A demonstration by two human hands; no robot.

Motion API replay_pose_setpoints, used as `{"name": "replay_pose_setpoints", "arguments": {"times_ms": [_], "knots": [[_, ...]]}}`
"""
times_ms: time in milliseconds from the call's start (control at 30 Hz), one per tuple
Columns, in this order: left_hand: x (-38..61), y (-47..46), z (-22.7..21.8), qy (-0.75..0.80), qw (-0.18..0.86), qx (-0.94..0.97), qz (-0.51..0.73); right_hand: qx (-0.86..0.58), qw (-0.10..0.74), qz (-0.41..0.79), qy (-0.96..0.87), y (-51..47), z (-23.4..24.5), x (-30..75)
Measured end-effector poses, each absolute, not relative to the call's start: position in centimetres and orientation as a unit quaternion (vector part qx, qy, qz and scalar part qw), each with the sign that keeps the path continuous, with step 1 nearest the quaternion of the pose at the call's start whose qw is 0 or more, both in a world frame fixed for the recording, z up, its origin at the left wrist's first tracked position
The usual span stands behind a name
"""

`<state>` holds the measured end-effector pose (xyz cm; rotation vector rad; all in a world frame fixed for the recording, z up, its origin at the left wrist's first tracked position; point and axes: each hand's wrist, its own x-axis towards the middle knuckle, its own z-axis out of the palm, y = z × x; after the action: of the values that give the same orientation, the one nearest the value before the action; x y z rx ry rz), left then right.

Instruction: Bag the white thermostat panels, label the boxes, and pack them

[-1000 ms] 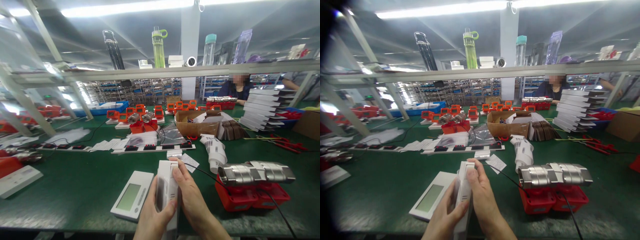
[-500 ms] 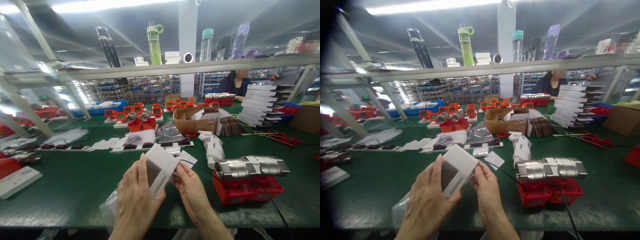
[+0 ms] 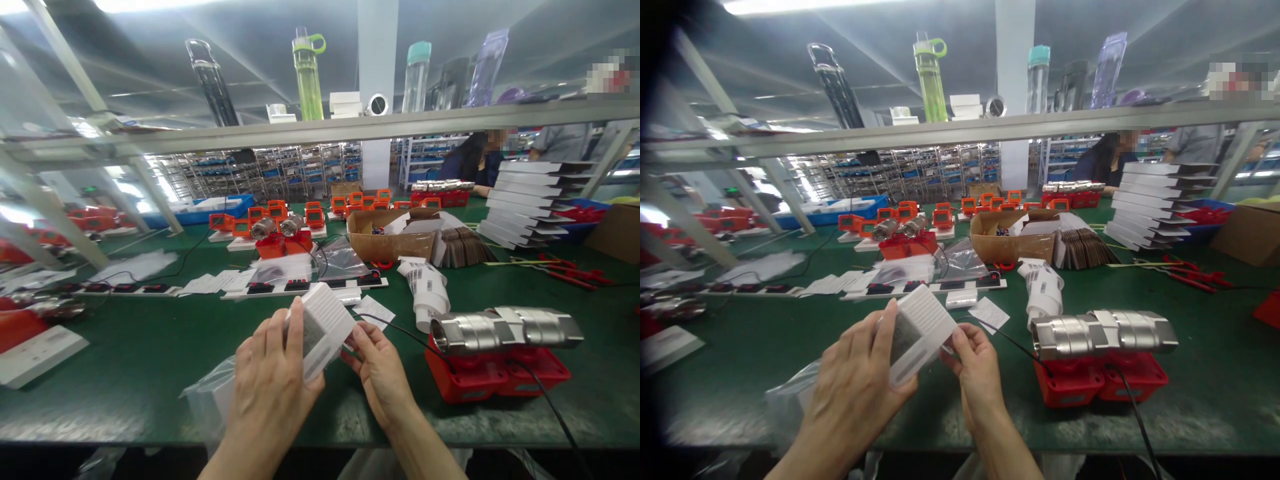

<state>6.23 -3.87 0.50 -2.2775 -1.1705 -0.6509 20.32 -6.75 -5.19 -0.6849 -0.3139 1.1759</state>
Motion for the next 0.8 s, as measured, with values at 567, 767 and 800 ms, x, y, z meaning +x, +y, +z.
{"name": "replay_pose_setpoints", "arguments": {"times_ms": [567,767,800], "knots": [[5.45,-3.7,0.74,-0.429,0.215,-0.84,-0.253,-0.345,0.763,0.516,-0.181,-6.39,-4.82,20.1],[5.57,-3.82,0.81,-0.427,0.224,-0.839,-0.252,-0.371,0.763,0.497,-0.185,-6.61,-4.37,20.07],[5.62,-3.84,0.83,-0.428,0.224,-0.839,-0.251,-0.374,0.765,0.491,-0.183,-6.67,-4.32,20.06]]}}
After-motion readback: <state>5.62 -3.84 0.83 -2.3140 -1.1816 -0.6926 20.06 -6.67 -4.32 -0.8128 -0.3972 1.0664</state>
